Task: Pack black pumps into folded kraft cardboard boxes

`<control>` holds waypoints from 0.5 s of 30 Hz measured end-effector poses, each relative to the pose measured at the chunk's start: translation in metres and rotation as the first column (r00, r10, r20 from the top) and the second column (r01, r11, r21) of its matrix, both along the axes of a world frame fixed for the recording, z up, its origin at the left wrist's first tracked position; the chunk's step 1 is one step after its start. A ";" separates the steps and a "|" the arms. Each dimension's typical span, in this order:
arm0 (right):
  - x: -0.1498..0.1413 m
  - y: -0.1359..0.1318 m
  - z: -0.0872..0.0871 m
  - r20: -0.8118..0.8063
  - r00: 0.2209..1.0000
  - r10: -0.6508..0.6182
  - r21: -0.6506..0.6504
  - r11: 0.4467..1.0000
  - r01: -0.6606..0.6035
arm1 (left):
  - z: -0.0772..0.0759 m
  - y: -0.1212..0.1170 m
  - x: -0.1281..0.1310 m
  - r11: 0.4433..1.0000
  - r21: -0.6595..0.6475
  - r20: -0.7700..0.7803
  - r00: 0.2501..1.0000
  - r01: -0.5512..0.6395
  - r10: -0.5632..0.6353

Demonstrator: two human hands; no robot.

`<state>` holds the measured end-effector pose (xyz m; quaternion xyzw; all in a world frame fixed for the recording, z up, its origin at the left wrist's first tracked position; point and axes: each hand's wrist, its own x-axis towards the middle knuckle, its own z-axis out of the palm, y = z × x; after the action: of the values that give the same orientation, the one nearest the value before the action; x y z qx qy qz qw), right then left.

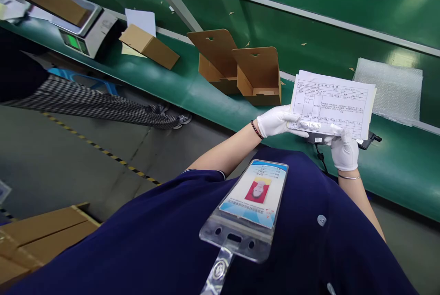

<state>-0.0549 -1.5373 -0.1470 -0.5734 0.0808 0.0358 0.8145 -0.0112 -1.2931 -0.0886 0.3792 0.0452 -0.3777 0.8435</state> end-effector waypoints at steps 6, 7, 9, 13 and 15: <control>0.003 -0.001 -0.002 0.024 1.000 -0.008 0.002 1.000 0.008 | -0.006 -0.001 0.006 1.000 0.010 0.013 1.000 0.008 -0.009; 0.003 -0.001 -0.003 0.019 1.000 0.000 -0.006 1.000 0.000 | -0.007 -0.001 0.007 1.000 0.012 0.014 1.000 0.006 -0.007; 0.005 -0.002 -0.004 0.006 1.000 0.014 -0.019 1.000 -0.014 | -0.008 -0.001 0.010 1.000 0.018 0.014 1.000 -0.001 0.001; 0.010 -0.008 -0.006 -0.008 1.000 -0.014 -0.011 1.000 0.014 | -0.010 -0.002 0.017 0.999 0.031 0.010 1.000 -0.022 0.022; 0.014 -0.012 -0.007 -0.025 0.999 -0.030 -0.001 1.000 0.030 | -0.013 -0.003 0.020 0.998 0.047 0.011 0.999 -0.033 0.032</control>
<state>-0.0412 -1.5494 -0.1545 -0.5717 0.0996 0.0306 0.8138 0.0093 -1.2966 -0.1020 0.4000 0.0557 -0.3609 0.8406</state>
